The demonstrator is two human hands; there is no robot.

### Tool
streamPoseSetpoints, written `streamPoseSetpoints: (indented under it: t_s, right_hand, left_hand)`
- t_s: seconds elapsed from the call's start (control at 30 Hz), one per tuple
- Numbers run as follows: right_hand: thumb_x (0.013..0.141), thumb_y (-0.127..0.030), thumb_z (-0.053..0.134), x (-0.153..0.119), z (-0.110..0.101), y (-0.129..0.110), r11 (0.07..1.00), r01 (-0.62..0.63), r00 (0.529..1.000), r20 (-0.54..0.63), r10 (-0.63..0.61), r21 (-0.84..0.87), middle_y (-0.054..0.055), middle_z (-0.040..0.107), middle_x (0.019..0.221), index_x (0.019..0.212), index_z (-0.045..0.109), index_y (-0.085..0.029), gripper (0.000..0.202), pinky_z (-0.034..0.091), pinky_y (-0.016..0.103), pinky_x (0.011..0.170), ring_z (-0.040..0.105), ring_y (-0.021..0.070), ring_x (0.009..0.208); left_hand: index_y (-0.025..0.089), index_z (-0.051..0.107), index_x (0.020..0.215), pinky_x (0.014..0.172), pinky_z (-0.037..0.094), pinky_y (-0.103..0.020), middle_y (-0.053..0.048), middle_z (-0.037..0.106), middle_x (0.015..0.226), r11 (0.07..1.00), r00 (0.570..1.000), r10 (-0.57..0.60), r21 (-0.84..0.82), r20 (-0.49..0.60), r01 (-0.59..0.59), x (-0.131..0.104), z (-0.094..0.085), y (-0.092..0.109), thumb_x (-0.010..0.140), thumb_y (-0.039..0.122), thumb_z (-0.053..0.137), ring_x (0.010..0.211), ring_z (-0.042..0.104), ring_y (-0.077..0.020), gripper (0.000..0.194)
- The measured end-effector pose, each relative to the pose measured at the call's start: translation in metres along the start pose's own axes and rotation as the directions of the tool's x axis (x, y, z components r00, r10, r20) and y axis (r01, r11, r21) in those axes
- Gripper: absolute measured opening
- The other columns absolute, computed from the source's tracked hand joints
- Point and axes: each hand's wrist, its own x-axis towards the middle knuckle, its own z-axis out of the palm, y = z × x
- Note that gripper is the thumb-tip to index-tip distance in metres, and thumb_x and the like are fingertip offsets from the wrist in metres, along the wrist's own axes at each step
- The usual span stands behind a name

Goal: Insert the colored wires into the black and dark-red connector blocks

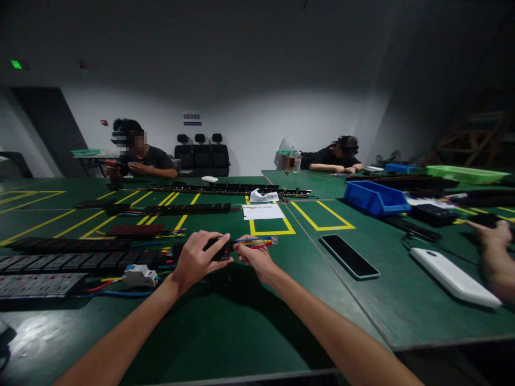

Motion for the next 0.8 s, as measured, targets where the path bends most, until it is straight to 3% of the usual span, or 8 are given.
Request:
streamPoseSetpoints:
  t_s: [0.37, 0.5, 0.8]
  right_hand:
    - [0.077, -0.056, 0.074, -0.002, -0.0034, -0.0025, 0.987, 0.043, 0.999, 0.032, -0.038, -0.158, 0.002, 0.061, 0.066, 0.077, 0.067, -0.018, 0.038, 0.039, 0.024, 0.05, 0.057, 0.0148, 0.064]
    - [0.076, -0.051, 0.074, -0.0005, -0.0029, 0.0002, 0.981, 0.069, 0.997, -0.008, -0.072, -0.183, -0.001, 0.061, 0.064, 0.083, 0.067, -0.02, 0.033, 0.039, 0.024, 0.049, 0.056, 0.0142, 0.061]
    - [0.074, -0.041, 0.071, -0.0037, 0.0004, -0.007, 0.975, 0.086, 0.996, 0.016, -0.085, -0.203, -0.003, 0.058, 0.061, 0.08, 0.064, -0.022, 0.022, 0.038, 0.023, 0.049, 0.055, 0.0132, 0.058]
  left_hand:
    - [0.018, 0.06, 0.133, 0.082, 0.047, -0.038, -0.013, 0.068, 0.11, 1.0, 0.999, -0.029, 0.006, -0.016, 0.029, -0.0001, -0.0024, -0.0038, 0.092, 0.05, 0.063, 0.097, 0.062, -0.0251, 0.053]
    - [0.019, 0.059, 0.135, 0.082, 0.048, -0.038, -0.014, 0.068, 0.11, 1.0, 1.0, -0.021, -0.006, 0.0, 0.021, -0.0009, -0.0004, -0.0041, 0.093, 0.051, 0.062, 0.099, 0.062, -0.0255, 0.053]
    - [0.019, 0.06, 0.134, 0.081, 0.047, -0.039, -0.014, 0.068, 0.11, 1.0, 1.0, -0.009, -0.012, 0.014, 0.009, -0.0017, 0.0004, -0.0044, 0.092, 0.051, 0.063, 0.099, 0.062, -0.0261, 0.054]
